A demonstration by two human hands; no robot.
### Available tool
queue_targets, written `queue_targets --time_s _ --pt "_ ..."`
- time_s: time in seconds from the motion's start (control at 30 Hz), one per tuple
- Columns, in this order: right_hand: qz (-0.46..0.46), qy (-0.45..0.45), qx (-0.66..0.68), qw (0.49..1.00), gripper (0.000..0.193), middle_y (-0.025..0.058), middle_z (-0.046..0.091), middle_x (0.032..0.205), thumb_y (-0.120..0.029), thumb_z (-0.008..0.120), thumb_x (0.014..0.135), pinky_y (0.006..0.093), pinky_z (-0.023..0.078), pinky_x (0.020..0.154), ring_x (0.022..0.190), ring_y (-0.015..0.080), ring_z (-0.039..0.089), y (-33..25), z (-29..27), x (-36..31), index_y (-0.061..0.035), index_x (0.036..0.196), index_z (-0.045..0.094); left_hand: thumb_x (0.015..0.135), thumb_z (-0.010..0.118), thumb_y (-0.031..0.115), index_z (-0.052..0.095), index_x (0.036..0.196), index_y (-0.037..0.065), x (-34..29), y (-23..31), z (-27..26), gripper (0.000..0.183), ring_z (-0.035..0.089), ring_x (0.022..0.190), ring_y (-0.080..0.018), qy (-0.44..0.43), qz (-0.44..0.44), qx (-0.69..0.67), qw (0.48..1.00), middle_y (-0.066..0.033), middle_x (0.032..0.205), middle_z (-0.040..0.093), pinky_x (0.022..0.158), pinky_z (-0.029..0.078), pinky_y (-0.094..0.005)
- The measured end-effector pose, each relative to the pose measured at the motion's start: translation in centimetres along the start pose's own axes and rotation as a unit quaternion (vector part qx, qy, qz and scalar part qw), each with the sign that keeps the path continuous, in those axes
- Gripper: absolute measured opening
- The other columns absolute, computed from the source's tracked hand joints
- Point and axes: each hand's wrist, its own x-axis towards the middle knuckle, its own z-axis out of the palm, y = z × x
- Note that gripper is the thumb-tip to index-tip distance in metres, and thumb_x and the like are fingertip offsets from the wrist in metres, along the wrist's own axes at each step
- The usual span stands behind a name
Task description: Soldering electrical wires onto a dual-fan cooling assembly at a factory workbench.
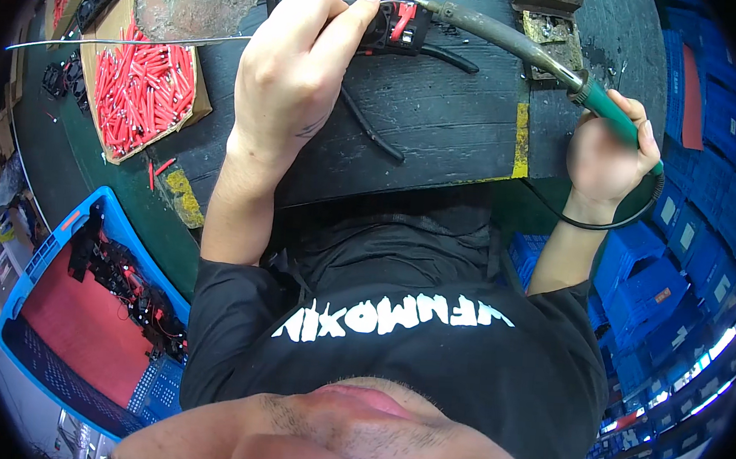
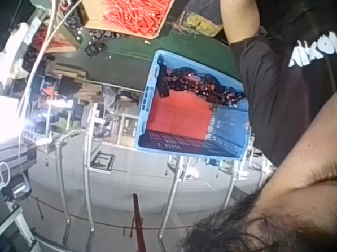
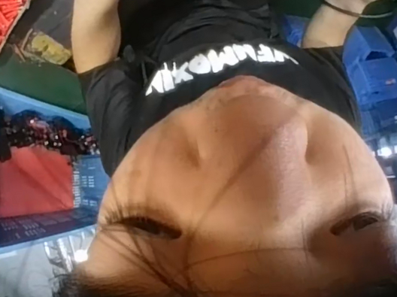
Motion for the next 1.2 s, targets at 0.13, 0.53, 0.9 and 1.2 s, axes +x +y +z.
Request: queue_targets --time_s 0.13,0.53,0.9,1.2 --pt "0.009 0.003 0.004 1.000 0.050 0.0146 0.061 0.065 -0.037 0.035 0.094 0.0221 0.038 0.040 0.043 0.0162 0.048 0.4 0.0 -0.1 0.0034 0.104 0.062 0.070 0.063 0.005 0.060 0.086 -0.002 0.0 0.0 0.3 0.018 0.056 0.070 -0.0190 0.008 0.015 0.002 1.000 -0.0070 0.075 0.049 0.062 0.049 -0.0277" --pt "0.009 -0.008 0.005 1.000 0.046 0.0145 0.062 0.066 -0.035 0.037 0.093 0.0211 0.035 0.041 0.042 0.0139 0.045 0.7 -0.1 0.2 0.0023 0.107 0.062 0.071 0.064 0.004 0.060 0.082 -0.002 0.0 0.1 0.7 0.014 0.056 0.068 -0.0178 0.014 0.032 0.026 0.999 -0.0071 0.075 0.049 0.061 0.049 -0.0268" --pt "0.012 -0.021 -0.006 1.000 0.046 0.0135 0.062 0.065 -0.035 0.037 0.094 0.0209 0.035 0.041 0.042 0.0133 0.045 0.5 -0.3 0.8 0.0019 0.106 0.062 0.069 0.064 0.006 0.060 0.075 -0.001 0.7 0.9 0.0 0.009 0.055 0.069 -0.0185 0.030 0.012 0.056 0.998 -0.0062 0.074 0.047 0.060 0.047 -0.0279" --pt "0.019 -0.012 -0.003 1.000 0.049 0.0138 0.062 0.064 -0.036 0.036 0.093 0.0220 0.037 0.040 0.041 0.0149 0.048 0.4 -0.5 1.0 0.0038 0.105 0.062 0.068 0.063 0.006 0.059 0.070 0.001 0.9 1.1 0.2 0.007 0.055 0.070 -0.0180 0.037 0.010 0.069 0.997 -0.0059 0.074 0.046 0.061 0.046 -0.0287"
